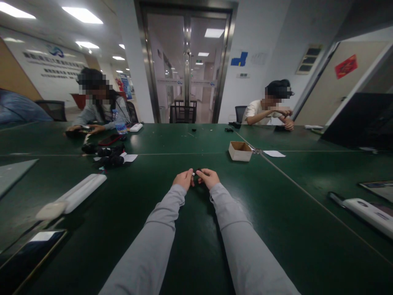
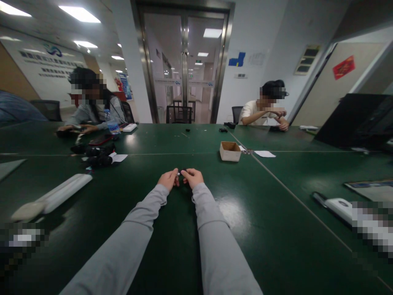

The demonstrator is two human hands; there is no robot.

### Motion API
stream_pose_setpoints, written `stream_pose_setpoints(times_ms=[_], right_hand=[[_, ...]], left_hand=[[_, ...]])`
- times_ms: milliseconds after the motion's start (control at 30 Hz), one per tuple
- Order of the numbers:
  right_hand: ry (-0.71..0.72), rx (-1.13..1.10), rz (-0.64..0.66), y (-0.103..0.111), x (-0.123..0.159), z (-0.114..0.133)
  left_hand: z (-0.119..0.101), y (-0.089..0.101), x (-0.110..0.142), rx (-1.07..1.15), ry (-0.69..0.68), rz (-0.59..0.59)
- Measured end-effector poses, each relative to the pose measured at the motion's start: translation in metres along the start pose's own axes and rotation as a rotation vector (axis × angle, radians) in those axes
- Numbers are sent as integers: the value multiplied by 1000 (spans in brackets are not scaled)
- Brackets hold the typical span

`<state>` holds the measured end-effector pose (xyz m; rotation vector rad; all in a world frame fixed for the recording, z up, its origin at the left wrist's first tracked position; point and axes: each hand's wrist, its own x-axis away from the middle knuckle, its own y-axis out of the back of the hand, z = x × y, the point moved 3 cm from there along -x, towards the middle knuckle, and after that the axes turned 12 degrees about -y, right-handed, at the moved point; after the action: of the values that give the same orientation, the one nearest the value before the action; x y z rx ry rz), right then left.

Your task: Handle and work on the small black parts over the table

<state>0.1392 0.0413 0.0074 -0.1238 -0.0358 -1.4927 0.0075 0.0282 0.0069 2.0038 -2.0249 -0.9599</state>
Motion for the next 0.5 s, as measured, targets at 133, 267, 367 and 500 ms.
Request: stream_pose_setpoints(times_ms=[133, 267, 367, 500], right_hand=[[14, -28, -38, 2, -2, -1], [8, -11, -35, 1, -1, 0], [6, -14, -36, 1, 0, 1], [10, -12, -26, 0, 0, 1]], left_hand=[[-2, 1, 1, 56, -22, 2], [0, 0, 1, 13, -23, 19], [1, -1, 1, 18, -18, 24], [0, -1, 1, 31, -38, 24]])
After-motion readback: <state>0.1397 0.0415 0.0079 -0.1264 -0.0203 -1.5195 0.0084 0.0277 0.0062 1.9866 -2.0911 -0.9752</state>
